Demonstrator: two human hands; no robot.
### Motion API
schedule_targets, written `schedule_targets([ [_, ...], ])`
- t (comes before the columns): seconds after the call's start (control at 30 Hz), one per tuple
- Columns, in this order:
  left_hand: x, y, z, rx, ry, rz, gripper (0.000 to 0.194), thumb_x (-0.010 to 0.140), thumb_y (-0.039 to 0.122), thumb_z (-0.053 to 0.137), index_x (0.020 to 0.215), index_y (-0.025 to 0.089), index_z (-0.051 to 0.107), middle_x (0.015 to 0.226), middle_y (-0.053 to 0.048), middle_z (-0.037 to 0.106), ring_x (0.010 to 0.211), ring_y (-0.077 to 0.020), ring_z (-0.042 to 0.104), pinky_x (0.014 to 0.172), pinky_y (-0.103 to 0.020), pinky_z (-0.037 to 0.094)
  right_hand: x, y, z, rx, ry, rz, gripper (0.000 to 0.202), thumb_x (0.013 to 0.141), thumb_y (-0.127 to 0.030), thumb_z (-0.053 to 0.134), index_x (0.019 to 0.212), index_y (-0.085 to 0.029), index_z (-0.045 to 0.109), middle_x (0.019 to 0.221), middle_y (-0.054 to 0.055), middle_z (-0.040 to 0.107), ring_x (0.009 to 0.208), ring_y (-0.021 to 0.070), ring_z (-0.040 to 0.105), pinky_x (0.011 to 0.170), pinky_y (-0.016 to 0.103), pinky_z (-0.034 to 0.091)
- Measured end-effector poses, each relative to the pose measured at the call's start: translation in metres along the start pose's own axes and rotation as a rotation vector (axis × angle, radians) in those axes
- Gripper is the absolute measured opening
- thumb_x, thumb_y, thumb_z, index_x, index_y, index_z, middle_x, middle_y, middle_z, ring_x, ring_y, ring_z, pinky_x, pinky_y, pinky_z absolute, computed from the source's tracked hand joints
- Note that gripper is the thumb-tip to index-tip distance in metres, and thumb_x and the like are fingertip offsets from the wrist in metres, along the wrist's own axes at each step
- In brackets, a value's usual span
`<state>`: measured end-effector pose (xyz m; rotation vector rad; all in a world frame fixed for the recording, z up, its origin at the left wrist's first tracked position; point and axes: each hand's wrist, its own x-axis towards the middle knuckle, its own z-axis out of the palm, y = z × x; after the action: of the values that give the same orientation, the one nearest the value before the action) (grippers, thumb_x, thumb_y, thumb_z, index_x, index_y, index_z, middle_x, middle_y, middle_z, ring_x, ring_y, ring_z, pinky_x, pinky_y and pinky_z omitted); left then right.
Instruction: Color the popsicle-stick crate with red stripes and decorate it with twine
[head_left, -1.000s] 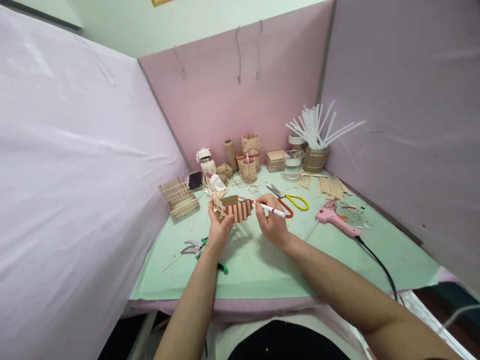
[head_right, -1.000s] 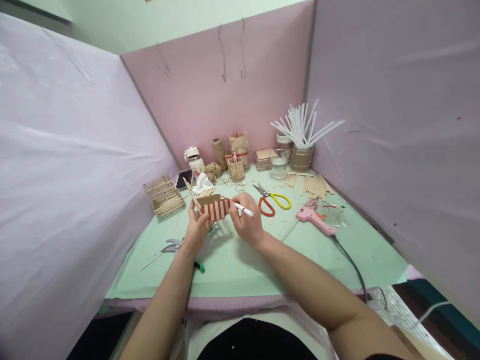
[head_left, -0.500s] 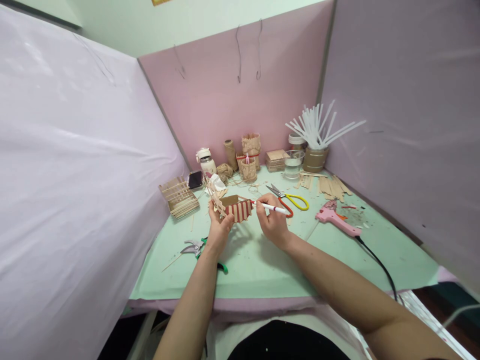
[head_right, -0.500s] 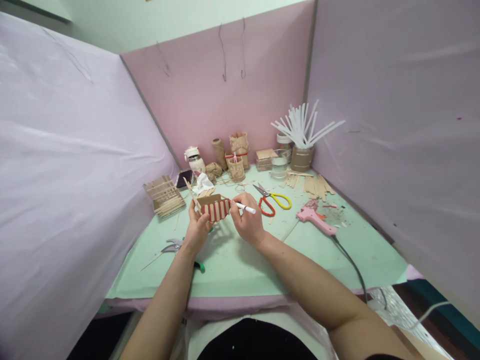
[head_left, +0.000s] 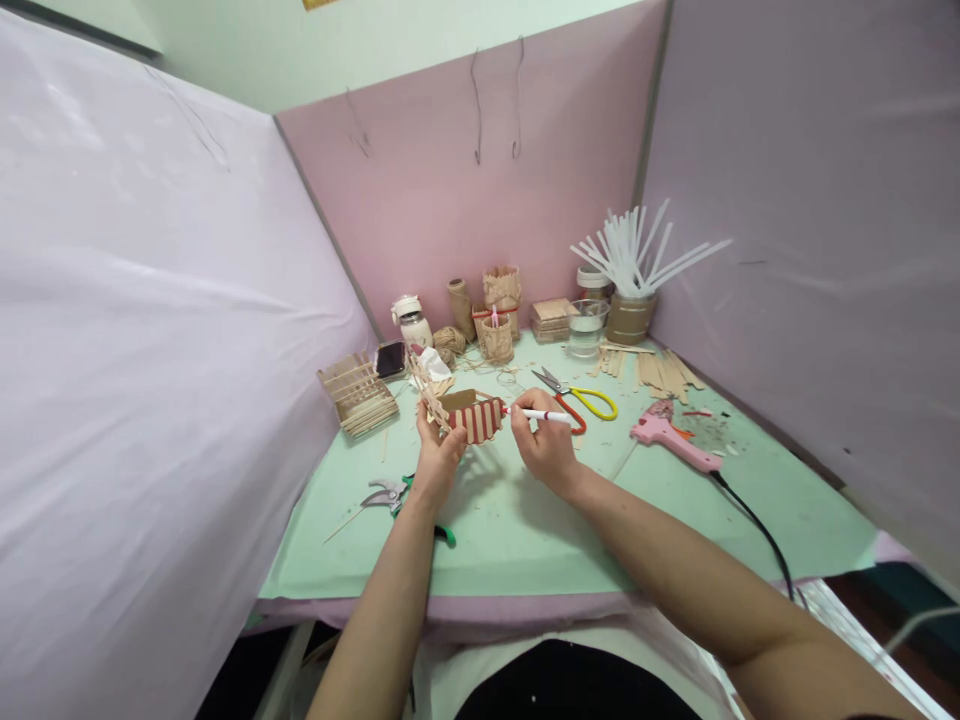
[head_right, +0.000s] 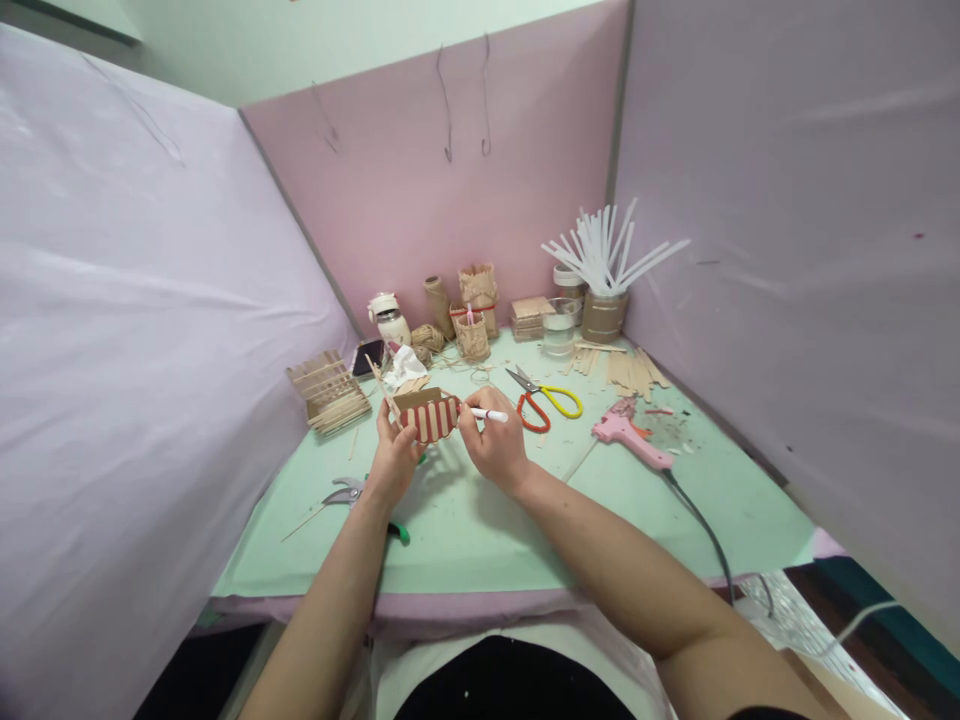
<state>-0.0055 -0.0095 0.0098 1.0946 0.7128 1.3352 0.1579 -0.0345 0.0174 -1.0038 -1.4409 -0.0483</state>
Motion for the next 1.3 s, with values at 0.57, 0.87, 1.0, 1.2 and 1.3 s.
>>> schedule_targets([
  [0.57,-0.0001,0.0009,0.0003,0.013,0.001,-0.006,0.107,0.065,0.043,0.080,0.148,0.041,0.013,0.153,-0.009,0.037,0.132,-0.0279,0.048,0.100,-0.041,0.047,0.0003,-0.0011,0.0001,-0.001,0.016,0.010,0.012,0.093,-0.021,0.045,0.081,-0.022,0.049,0.076,0.002,0.055,0.073,0.0171,0.052,0.066,0.031,0.041],
  [0.87,-0.0010,0.0024,0.0019,0.000,0.010,-0.016,0.108,0.064,0.040,0.080,0.149,0.039,0.012,0.155,-0.010,0.032,0.133,-0.0290,0.046,0.101,-0.041,0.047,0.0001,0.0008,0.0006,-0.002,0.016,-0.010,0.011,0.093,-0.020,0.045,0.082,-0.022,0.049,0.077,0.002,0.055,0.074,0.0168,0.052,0.067,0.030,0.040],
  [1.0,-0.0007,0.0022,0.0018,0.004,0.012,-0.016,0.106,0.065,0.041,0.080,0.148,0.040,0.013,0.155,-0.009,0.033,0.133,-0.0279,0.046,0.101,-0.039,0.047,0.0006,-0.0003,0.0002,-0.013,0.001,-0.006,0.016,0.093,-0.021,0.044,0.078,-0.022,0.047,0.072,0.001,0.052,0.071,0.0169,0.051,0.065,0.031,0.040],
  [1.2,-0.0004,0.0027,0.0017,-0.018,0.021,-0.022,0.103,0.066,0.041,0.079,0.147,0.041,0.014,0.153,-0.007,0.037,0.131,-0.0274,0.048,0.100,-0.040,0.048,0.0001,-0.0004,0.0000,-0.002,-0.002,-0.004,0.014,0.093,-0.021,0.045,0.079,-0.022,0.048,0.073,0.001,0.053,0.071,0.0171,0.051,0.065,0.031,0.040],
  [1.3,-0.0004,0.0033,0.0019,-0.035,0.012,-0.018,0.099,0.068,0.040,0.077,0.146,0.042,0.017,0.152,-0.005,0.037,0.131,-0.0260,0.049,0.102,-0.041,0.047,-0.0002,-0.0005,-0.0002,-0.001,-0.006,-0.001,0.016,0.092,-0.021,0.045,0.077,-0.023,0.047,0.070,0.000,0.051,0.069,0.0167,0.049,0.064,0.031,0.039],
])
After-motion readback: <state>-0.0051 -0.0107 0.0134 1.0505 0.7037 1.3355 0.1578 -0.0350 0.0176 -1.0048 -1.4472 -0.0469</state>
